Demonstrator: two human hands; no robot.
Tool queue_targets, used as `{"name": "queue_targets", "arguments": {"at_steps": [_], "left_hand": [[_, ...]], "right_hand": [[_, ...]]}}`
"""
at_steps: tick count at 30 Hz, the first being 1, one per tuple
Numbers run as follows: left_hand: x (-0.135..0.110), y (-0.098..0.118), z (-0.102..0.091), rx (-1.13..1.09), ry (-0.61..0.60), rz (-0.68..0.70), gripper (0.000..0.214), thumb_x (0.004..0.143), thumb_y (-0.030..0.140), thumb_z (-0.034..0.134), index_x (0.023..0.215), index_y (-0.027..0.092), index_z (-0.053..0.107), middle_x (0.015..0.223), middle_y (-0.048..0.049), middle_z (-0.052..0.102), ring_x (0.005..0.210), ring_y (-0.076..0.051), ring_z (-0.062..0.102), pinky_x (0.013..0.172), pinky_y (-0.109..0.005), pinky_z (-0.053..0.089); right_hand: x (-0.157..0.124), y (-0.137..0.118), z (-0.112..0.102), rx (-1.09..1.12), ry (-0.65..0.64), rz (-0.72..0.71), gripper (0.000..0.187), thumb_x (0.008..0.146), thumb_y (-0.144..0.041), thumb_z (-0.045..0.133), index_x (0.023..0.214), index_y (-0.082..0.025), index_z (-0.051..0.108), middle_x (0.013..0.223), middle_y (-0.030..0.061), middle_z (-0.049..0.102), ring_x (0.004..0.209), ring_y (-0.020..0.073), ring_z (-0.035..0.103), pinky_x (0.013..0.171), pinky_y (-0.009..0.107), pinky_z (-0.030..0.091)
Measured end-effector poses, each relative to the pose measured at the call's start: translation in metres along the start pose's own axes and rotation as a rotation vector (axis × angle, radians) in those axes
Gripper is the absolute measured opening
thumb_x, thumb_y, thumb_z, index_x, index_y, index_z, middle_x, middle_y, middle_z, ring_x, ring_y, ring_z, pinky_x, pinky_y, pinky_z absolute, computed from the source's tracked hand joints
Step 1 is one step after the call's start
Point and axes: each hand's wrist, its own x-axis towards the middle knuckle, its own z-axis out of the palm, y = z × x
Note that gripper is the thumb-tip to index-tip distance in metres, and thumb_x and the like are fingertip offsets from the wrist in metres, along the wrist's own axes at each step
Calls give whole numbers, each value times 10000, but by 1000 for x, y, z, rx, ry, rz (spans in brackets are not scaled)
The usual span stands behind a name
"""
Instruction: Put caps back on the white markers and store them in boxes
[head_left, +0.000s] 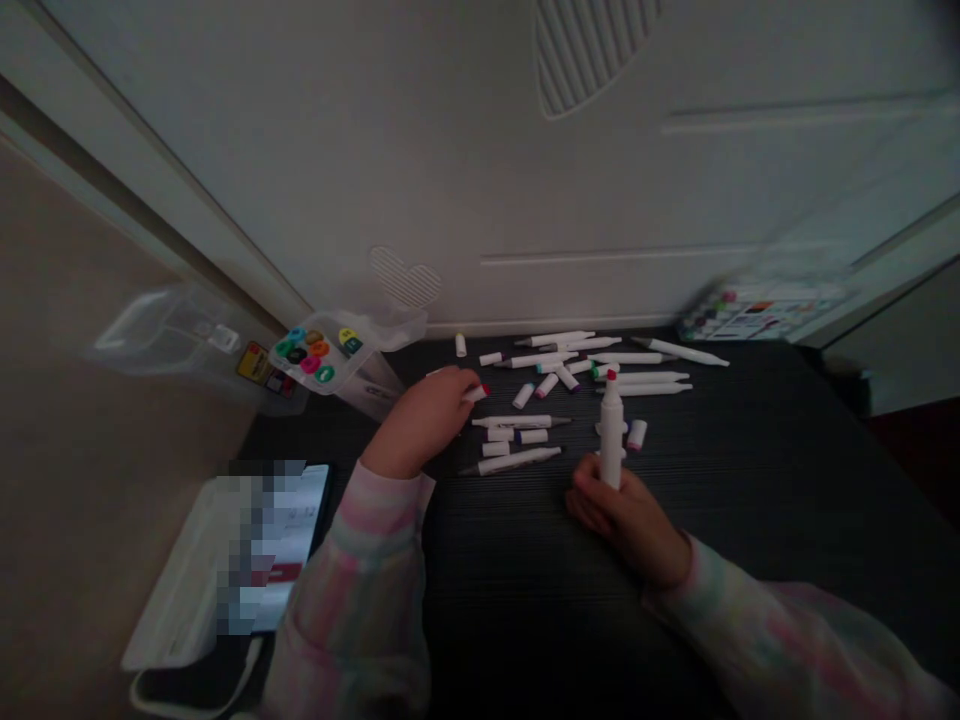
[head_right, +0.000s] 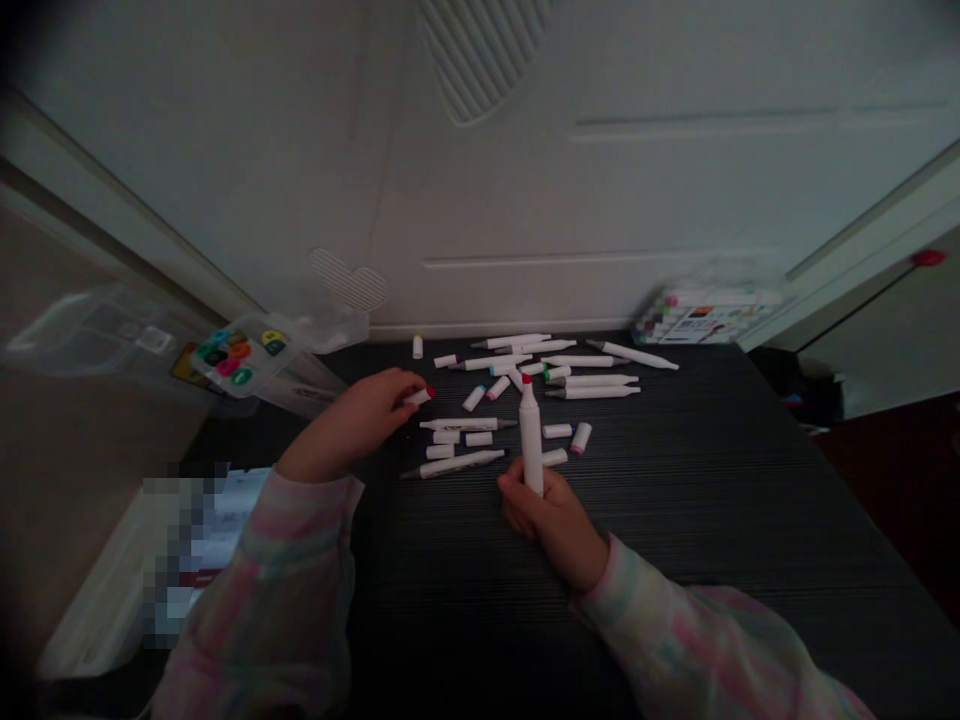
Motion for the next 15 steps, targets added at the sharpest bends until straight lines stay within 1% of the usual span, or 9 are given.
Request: {"name": "queue_targets", "arguments": {"at_steps": [1,2,3,4,6,9,12,14,15], "left_hand": [[-3,5,-5,-32,34,44,219,803,159,453,991,173,565,1033,-52,587,945,-165,541,836,-280,407],[-7,10,-9,-121,90,117,200,816,181,450,985,174,556,1032,-43,582,941,-154,540,831,-270,411],[-11,16,-14,-216,115,189,173,816,197,460,961,182,553,1006,-26,584,918,-143,545,817,-262,420],[-15,22,-18,-291,118,237,153,808,193,473,940,187,549,986,-13,585,903,-136,548,808,-258,425],[-22,32,-24,-386,118,291,133,788,161,494,906,192,546,952,6,584,879,-124,550,793,-247,428],[-28,40,-28,-438,138,303,137,768,114,513,874,193,550,915,19,581,856,-112,545,782,-234,422],[-28,42,-27,-518,184,291,110,771,137,545,866,192,555,895,23,583,837,-104,545,782,-231,416],[-28,42,-26,-654,217,269,111,773,185,570,881,191,543,883,18,581,819,-106,551,766,-234,425],[-27,42,-25,-748,228,256,146,769,204,582,905,195,530,881,15,580,808,-108,556,745,-234,433]], "right_hand": [[0,1,0,-13,-2,2,341,735,-449,599,617,-195,405,365,-105,291,358,52,258,392,220,170],[0,1,0,-28,-5,3,344,736,-452,597,616,-194,405,372,-101,297,364,53,265,392,220,168],[-1,1,-1,-44,-8,4,348,736,-458,594,614,-194,404,379,-98,303,370,55,269,392,220,166],[-1,2,-1,-61,-11,5,353,737,-464,590,611,-193,402,387,-95,309,376,56,272,394,220,168],[-2,2,-2,-101,-17,5,364,742,-475,579,605,-194,394,399,-90,316,387,58,276,400,221,173],[-4,2,-3,-179,-25,9,367,748,-481,566,601,-192,393,419,-82,328,403,62,280,411,225,181],[-6,-2,-3,-274,-27,11,360,747,-478,564,602,-185,412,454,-70,350,431,67,295,429,230,206],[-8,-5,-2,-342,-29,9,358,743,-472,567,593,-180,424,485,-59,365,457,72,310,450,234,230],[-8,-6,-1,-376,-32,8,359,741,-472,566,587,-178,429,495,-55,367,467,75,313,459,237,238]]}}
